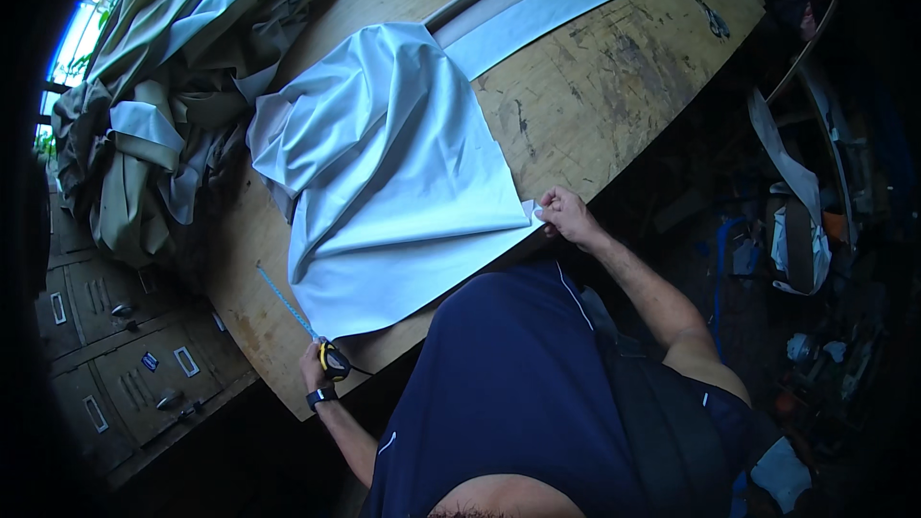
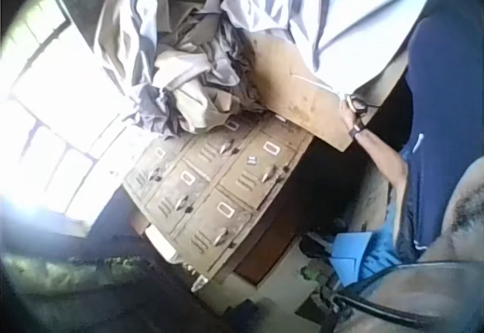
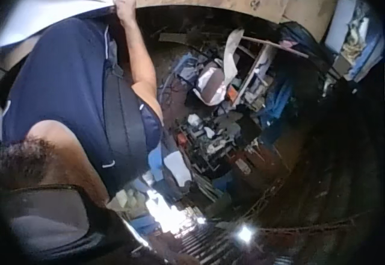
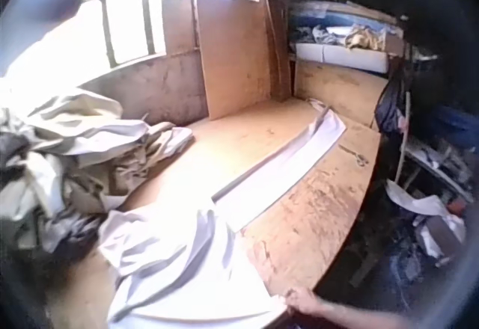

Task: The recorder uses a measuring tape and pencil to measure and mark fabric for upholstery on a workbench.

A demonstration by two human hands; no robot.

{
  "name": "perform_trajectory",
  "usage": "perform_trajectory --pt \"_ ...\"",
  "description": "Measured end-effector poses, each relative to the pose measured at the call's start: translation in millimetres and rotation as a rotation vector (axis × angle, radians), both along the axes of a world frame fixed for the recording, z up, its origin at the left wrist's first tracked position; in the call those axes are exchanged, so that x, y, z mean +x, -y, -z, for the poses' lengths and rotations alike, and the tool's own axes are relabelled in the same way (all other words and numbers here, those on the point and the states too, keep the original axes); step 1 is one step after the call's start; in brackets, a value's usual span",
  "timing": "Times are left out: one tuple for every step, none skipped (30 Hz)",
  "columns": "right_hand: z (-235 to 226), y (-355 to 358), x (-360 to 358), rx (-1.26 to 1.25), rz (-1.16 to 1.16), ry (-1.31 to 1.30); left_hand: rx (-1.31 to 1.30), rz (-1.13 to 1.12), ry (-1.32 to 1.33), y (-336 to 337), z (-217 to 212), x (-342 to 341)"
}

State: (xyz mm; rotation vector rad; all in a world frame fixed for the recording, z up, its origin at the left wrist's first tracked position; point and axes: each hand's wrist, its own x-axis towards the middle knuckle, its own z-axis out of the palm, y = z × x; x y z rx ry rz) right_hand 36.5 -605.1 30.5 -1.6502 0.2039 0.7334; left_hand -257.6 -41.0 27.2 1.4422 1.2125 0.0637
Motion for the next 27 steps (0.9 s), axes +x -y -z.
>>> perform_trajectory --pt "-13 -4 16 0.059 0.111 -0.039 -0.085 -0.017 0.044 -2 -16 3" --pt "-27 -13 41 0.151 0.114 0.006 -0.088 -0.042 0.086 -10 -32 21" --pt "-42 -34 72 0.187 0.197 0.070 -0.076 -0.013 0.171 -21 -52 43" --pt "-64 -52 106 0.244 0.189 0.159 -0.047 0.017 0.227 -32 -76 67" --pt "-91 -76 145 0.248 0.206 0.249 -0.011 0.061 0.321 -46 -103 94" --pt "-124 -93 176 0.375 0.215 0.328 0.138 0.111 0.378 -59 -136 115" --pt "-160 -104 200 0.489 0.196 0.481 0.174 0.093 0.474 -70 -172 132" --pt "-194 -105 213 0.647 0.143 0.761 0.207 0.098 0.543 -79 -216 135" --pt "-227 -101 221 0.790 0.112 1.027 0.220 0.055 0.585 -83 -254 136" --pt "-255 -89 221 0.746 0.150 1.227 0.216 0.118 0.626 -78 -280 130" --pt "-272 -74 213 0.720 0.164 1.438 0.323 0.085 0.602 -70 -301 119" --pt "-273 -61 196 0.521 0.193 1.459 0.426 0.060 0.579 -60 -315 106" --pt "-268 -45 179 0.297 0.191 1.484 0.529 0.102 0.597 -49 -319 96" --pt "-253 -35 165 0.227 0.146 1.361 0.377 0.163 0.553 -40 -314 89" --pt "-228 -30 152 0.220 0.141 1.212 0.323 0.140 0.603 -30 -290 88" --pt "-200 -26 143 0.217 0.113 1.023 0.365 0.157 0.495 -21 -264 88" --pt "-169 -21 137 0.102 0.113 0.882 0.381 0.168 0.386 -15 -237 86" --pt "-137 -15 130 0.042 0.089 0.792 0.351 0.214 0.313 -9 -210 83" --pt "-107 -9 126 0.058 0.095 0.734 0.303 0.260 0.268 -3 -183 80" --pt "-76 -5 123 0.119 0.119 0.662 0.275 0.241 0.166 2 -154 80" --pt "-49 1 120 0.053 0.112 0.652 0.239 0.248 0.112 8 -127 79" --pt "-24 8 116 0.016 0.079 0.566 0.240 0.273 0.073 14 -103 75" --pt "-2 16 112 -0.054 0.084 0.484 0.250 0.305 0.043 22 -81 70" --pt "17 23 106 -0.115 0.010 0.479 0.270 0.345 -0.005 30 -60 65" --pt "33 31 99 -0.255 -0.011 0.440 0.295 0.379 -0.082 37 -43 58" --pt "47 37 89 -0.310 -0.024 0.439 0.301 0.415 -0.125 44 -29 49" --pt "58 43 81 -0.316 -0.041 0.462 0.229 0.377 -0.113 53 -14 40"
